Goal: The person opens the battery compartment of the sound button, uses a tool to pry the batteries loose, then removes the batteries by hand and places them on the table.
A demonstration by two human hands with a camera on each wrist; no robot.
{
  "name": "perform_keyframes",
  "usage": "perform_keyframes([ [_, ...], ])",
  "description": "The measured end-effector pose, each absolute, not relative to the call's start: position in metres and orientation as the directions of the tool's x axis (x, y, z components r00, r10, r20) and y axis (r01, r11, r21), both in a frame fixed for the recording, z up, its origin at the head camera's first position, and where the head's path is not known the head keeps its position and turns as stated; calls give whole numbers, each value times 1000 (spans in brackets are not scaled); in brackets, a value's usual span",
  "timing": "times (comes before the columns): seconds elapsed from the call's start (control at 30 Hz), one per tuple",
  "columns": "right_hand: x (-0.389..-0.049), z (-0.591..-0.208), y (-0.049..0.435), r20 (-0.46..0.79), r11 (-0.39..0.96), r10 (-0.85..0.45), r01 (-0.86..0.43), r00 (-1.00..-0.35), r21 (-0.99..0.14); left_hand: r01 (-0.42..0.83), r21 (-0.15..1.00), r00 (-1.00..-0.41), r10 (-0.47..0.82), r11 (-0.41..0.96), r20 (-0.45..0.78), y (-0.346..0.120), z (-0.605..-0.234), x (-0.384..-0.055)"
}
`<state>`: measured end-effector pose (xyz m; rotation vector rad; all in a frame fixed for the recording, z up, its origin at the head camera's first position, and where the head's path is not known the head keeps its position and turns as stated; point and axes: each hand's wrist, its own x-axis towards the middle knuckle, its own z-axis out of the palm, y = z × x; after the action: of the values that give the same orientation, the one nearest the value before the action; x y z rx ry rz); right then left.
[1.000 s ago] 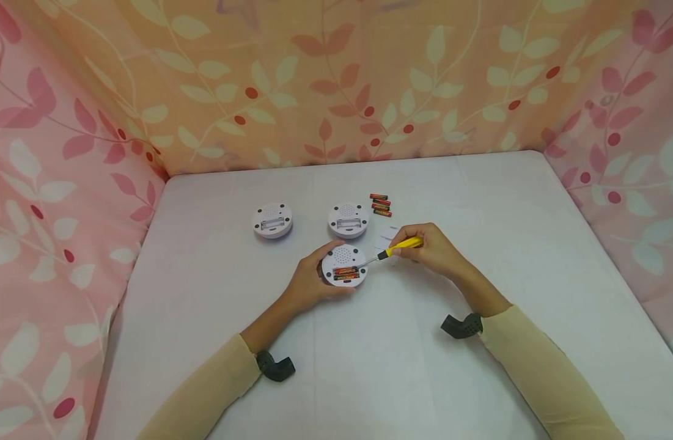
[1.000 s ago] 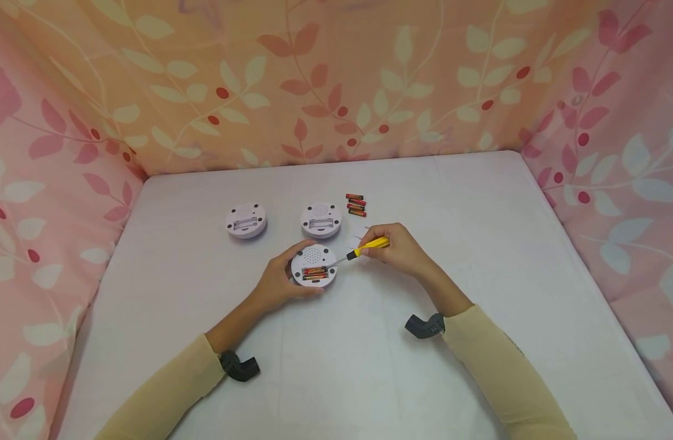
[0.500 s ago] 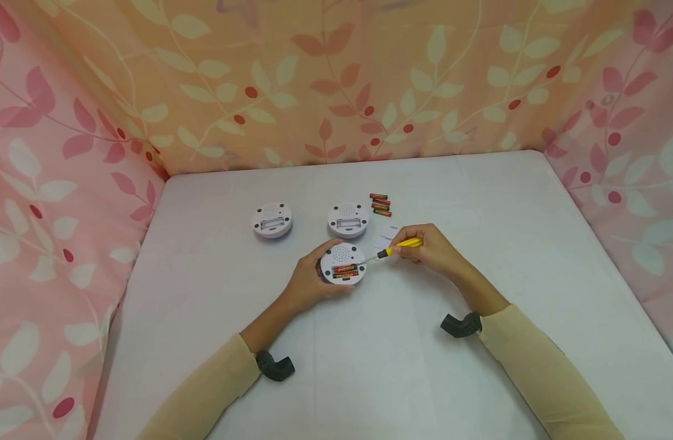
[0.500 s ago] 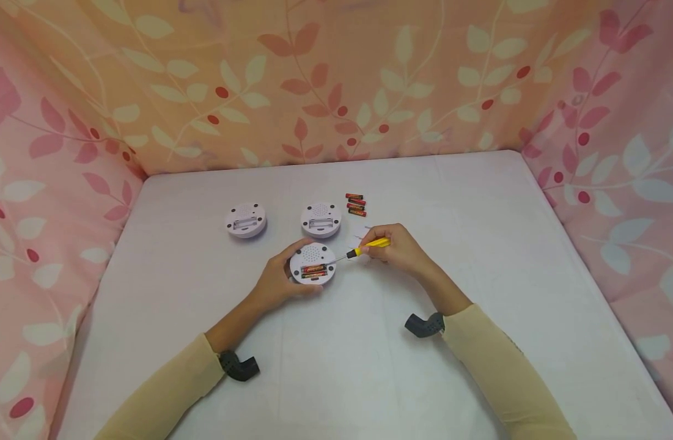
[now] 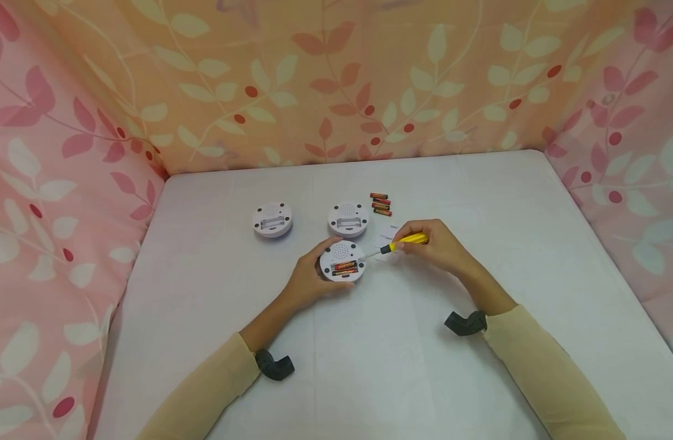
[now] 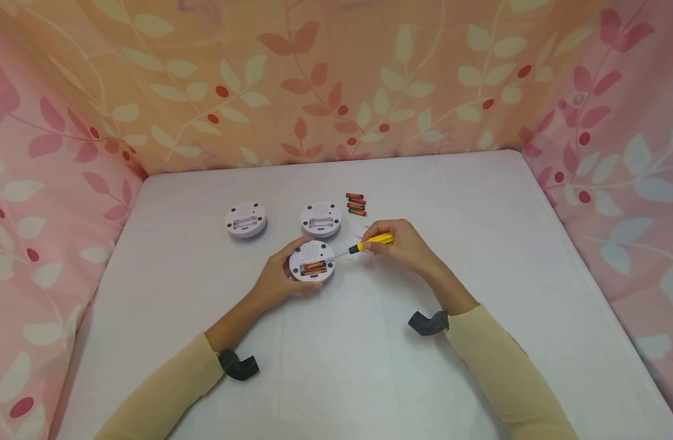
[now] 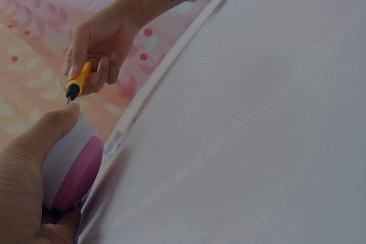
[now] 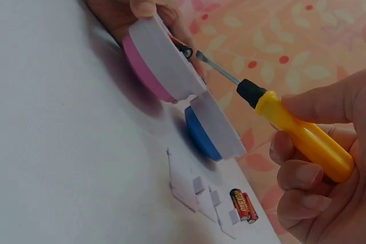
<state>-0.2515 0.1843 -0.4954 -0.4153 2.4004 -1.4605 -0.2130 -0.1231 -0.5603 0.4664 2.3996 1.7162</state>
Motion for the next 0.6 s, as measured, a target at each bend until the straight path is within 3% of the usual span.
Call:
perform_keyframes([
  [0.6,-244,-488,178,-51,457,-455,-184,-889,-870,155,953,-934,354,261,55,-121,-557,-212],
])
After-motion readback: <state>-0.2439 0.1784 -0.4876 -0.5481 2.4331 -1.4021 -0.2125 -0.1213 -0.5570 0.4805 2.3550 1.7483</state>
